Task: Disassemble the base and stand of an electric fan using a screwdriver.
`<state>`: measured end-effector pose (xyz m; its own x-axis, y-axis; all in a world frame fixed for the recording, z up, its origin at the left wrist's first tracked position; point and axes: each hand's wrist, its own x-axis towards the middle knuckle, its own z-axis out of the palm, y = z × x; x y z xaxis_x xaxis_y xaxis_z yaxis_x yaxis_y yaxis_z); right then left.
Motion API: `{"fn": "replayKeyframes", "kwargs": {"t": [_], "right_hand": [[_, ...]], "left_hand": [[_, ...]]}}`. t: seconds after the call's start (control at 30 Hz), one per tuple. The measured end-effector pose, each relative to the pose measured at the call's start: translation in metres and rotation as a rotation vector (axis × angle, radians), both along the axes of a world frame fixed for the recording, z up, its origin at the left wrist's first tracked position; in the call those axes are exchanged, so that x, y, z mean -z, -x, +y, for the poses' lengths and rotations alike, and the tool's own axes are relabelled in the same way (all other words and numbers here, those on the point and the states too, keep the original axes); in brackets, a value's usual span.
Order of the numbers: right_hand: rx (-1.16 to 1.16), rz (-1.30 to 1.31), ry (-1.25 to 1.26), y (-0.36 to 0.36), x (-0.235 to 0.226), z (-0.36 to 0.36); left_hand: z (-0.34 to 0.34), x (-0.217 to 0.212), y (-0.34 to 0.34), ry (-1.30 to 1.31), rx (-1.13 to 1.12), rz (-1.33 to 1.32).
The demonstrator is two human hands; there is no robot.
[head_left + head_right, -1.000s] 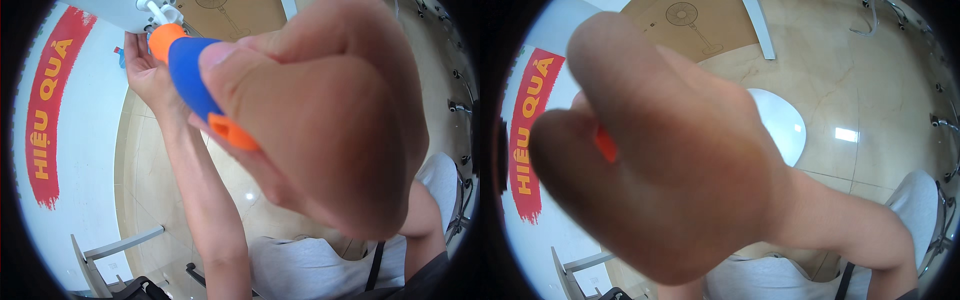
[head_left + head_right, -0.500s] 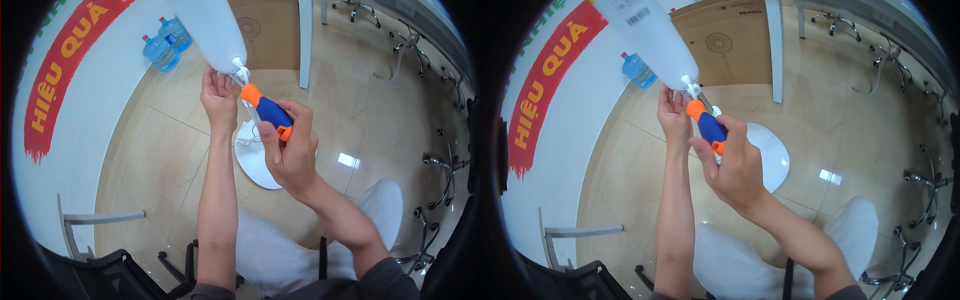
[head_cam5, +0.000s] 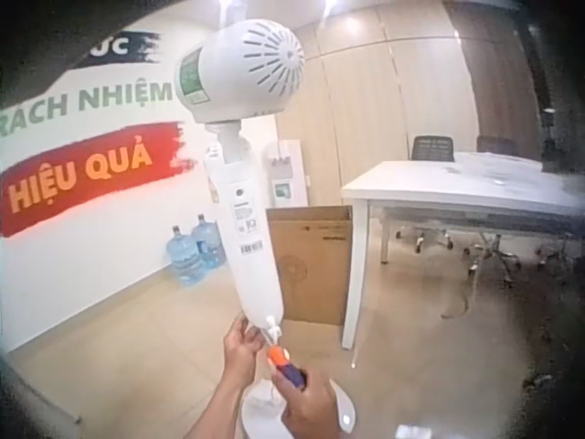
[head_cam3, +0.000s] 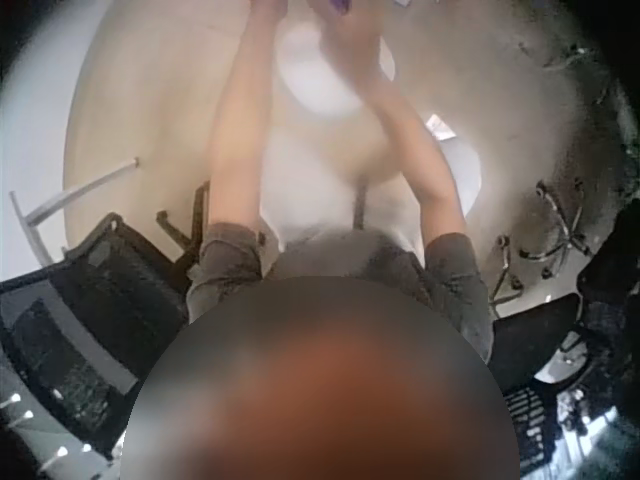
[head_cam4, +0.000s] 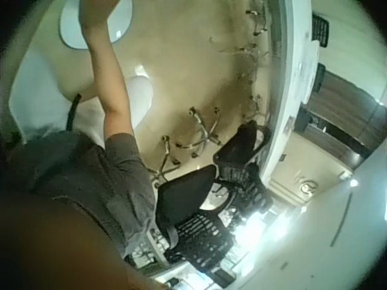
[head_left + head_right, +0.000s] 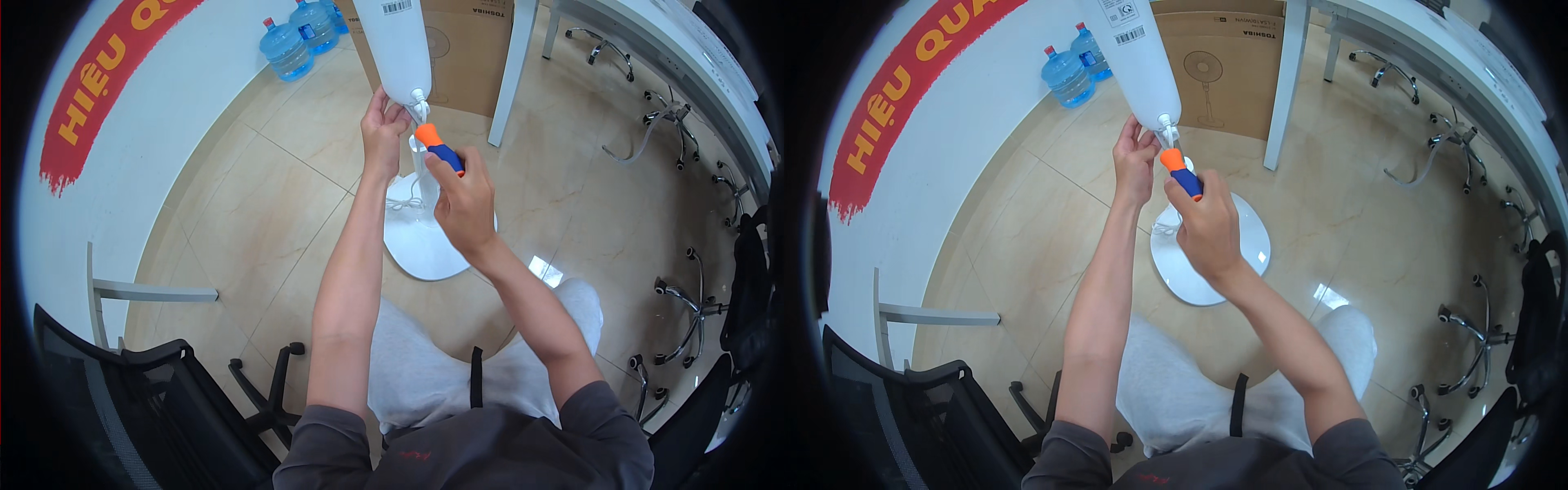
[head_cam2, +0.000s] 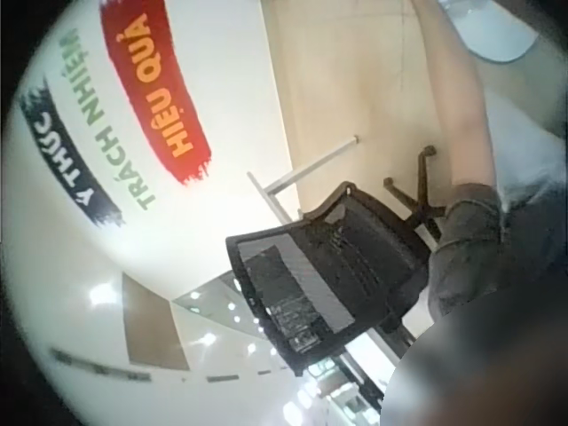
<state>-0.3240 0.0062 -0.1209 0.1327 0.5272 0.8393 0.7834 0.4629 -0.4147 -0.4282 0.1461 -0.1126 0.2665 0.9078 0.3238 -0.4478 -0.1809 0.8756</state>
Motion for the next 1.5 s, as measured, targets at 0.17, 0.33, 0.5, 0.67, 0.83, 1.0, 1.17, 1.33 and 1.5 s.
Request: {"fn": "replayKeyframes", "kwargs": {"t": [0.17, 0.33, 0.5, 0.67, 0.83, 1.0, 1.17, 1.33, 1.5], "right_hand": [[-0.042, -0.072, 0.052, -0.002, 0.0, -0.002], [-0.015, 0.035, 0.1, 0.002, 0.001, -0.005], [-0.021, 0.025, 0.056, 0.001, 0.004, -0.006], [-0.035, 0.015, 0.038, 0.003, 0.003, -0.005], [-0.045, -0.062, 0.074, -0.003, 0.001, -0.005], [-0.112, 0.222, 0.254, 0.007, -0.002, -0.026], [-0.219, 0.715, 0.596, 0.017, -0.011, -0.037], [0.037, 0.298, 0.113, 0.022, 0.004, -0.023], [0.044, 0.022, -0.018, 0.006, 0.008, -0.019]], "left_hand": [[0.003, 0.0, 0.0, 0.009, -0.037, -0.029], [-0.024, 0.007, -0.003, 0.051, -0.12, -0.078], [-0.09, -0.009, -0.016, 0.256, -0.219, 0.2], [-0.091, -0.017, -0.013, 0.15, -0.435, 0.295], [-0.089, -0.028, -0.012, 0.396, -0.153, 0.085], [-0.086, -0.023, -0.012, 0.488, -0.088, -0.013], [-0.082, -0.017, -0.01, 0.522, -0.027, -0.124], [-0.079, -0.01, -0.016, 0.628, 0.161, -0.393], [-0.091, -0.015, -0.011, 0.54, 0.092, -0.167]]}}
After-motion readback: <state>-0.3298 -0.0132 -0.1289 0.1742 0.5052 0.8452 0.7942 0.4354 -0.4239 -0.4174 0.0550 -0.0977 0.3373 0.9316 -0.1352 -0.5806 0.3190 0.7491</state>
